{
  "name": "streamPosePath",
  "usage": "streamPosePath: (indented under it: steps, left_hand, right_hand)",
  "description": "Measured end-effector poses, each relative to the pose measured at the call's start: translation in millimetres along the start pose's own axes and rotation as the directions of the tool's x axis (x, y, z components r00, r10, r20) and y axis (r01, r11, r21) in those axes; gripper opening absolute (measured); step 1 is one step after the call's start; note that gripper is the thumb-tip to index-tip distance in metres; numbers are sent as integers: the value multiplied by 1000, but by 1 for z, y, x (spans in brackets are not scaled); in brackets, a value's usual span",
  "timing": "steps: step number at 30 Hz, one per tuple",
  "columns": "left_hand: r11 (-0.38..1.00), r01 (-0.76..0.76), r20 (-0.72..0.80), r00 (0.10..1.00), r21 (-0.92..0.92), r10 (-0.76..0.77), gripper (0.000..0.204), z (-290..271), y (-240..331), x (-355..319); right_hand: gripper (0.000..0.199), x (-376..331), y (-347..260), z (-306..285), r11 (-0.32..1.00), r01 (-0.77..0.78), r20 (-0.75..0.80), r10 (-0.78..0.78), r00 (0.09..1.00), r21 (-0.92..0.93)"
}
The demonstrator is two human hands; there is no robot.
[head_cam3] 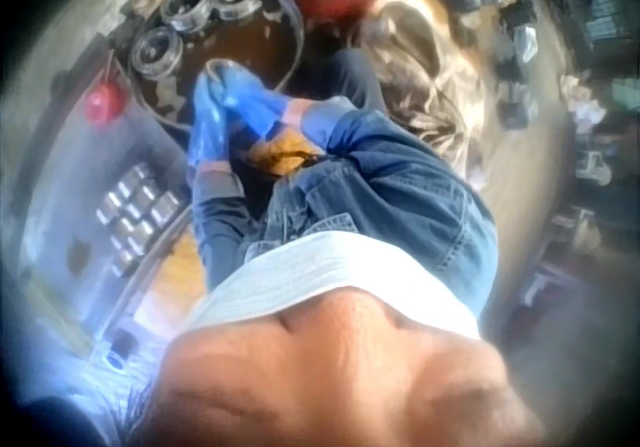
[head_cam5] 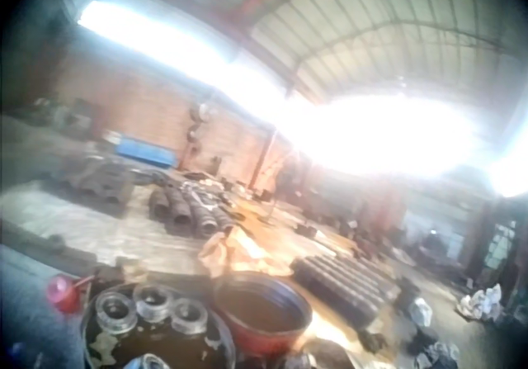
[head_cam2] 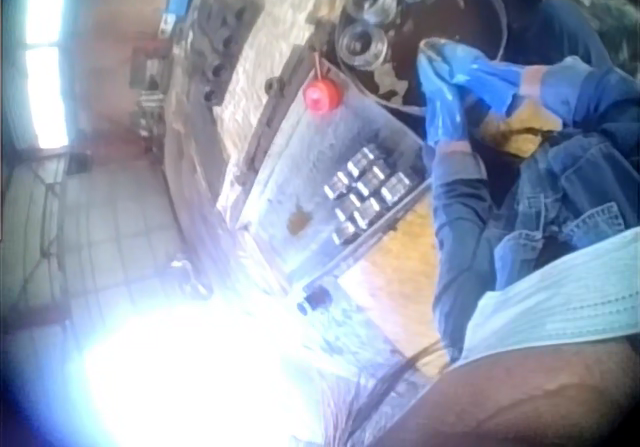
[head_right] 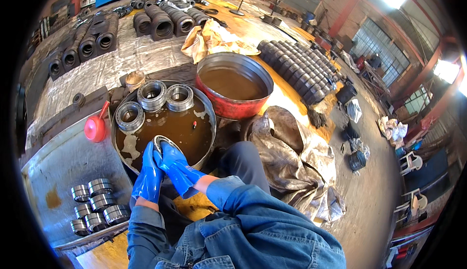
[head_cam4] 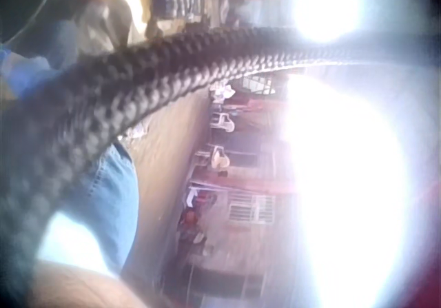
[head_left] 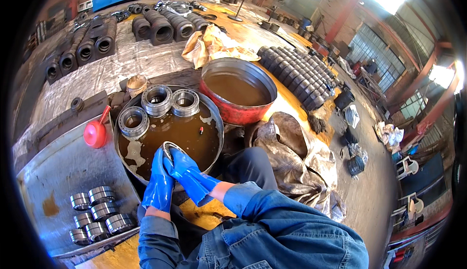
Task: The person cleans metal bearings by hand in a workshop setting. They dip the bearings into a container of dark liquid, scrub them with a red brush, and wipe them with a yellow cloth. The cleaned bearings are placed on a metal tray next to the work area.
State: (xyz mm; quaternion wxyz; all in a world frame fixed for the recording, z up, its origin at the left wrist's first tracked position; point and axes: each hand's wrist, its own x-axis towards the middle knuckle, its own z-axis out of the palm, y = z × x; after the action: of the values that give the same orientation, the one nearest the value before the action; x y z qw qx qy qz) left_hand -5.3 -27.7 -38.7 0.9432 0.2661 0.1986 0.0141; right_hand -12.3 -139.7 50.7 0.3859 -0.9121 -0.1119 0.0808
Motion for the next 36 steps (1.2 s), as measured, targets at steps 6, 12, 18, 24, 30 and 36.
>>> streamPosePath:
  steps: [6,12,18,24,30,36]
  left_hand:
    - [993,-118,27,993,12,118,43,-35,-10,30]
    - [995,-97,94,991,-10,98,30,-10,-13,13]
    - [999,-52,33,998,-14,52,29,3,-1,1]
    - [999,-39,-36,999,13,39,28,17,9,-14]
    - [1000,11,-17,1000,-5,-11,24,24,8,-16]
    - [1000,-13,0,1000,-6,13,23,12,7,-6]
  right_hand:
    - [58,2,-5,11,1000,21,10,-21,1000,22]
    - [59,2,3,11,1000,15,-7,-15,1000,15]
    - [62,2,-3,9,997,59,-5,-59,998,44]
    - [62,2,-2,9,996,84,10,-85,996,32]
    - [62,5,19,20,993,120,-63,-120,991,-1]
    - [63,4,-4,9,999,45,28,-45,999,-1]
